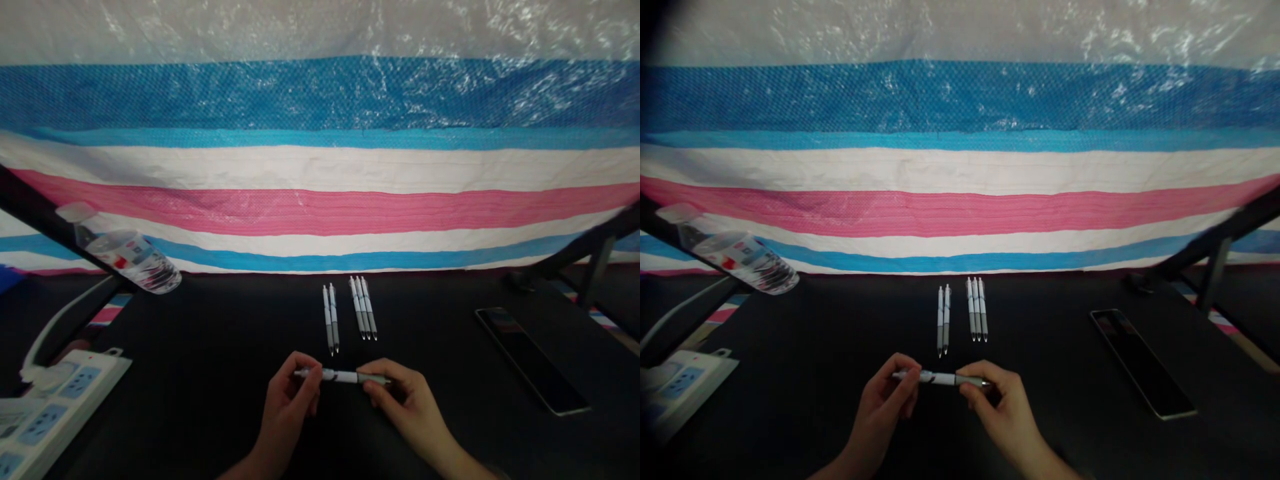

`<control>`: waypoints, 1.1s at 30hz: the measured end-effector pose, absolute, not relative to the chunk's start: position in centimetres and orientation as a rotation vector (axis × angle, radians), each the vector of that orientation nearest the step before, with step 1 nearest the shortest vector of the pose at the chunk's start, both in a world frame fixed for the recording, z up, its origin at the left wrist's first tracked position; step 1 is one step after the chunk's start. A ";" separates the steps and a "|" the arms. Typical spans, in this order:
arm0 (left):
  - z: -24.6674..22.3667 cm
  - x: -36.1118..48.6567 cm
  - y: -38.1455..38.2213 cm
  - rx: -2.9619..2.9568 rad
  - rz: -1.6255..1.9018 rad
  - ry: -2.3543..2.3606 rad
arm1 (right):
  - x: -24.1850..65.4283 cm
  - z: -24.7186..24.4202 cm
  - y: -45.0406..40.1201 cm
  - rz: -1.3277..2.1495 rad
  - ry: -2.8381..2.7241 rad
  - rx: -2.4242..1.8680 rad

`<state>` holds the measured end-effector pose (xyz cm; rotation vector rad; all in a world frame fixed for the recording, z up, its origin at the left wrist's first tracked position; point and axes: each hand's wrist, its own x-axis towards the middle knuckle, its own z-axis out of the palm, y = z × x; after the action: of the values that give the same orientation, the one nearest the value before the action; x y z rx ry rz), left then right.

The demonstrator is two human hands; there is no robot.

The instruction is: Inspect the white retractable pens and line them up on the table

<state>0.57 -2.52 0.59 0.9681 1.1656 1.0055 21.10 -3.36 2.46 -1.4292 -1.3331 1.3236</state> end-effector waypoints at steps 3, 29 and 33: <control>0.1 0.5 -2.7 0.920 1.051 1.095 | 21.1 2.2 -3.3 1.445 -1.269 -1.431; 0.2 0.0 -2.6 0.854 1.142 1.098 | 21.7 1.3 -3.2 1.666 -1.076 -1.367; -0.1 0.0 -2.6 0.866 1.140 1.097 | 21.6 1.3 -3.2 1.695 -1.011 -1.365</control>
<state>-0.01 -2.63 -0.13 0.8661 1.0972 1.1404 21.64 -3.25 1.33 -1.3646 -1.0112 1.6952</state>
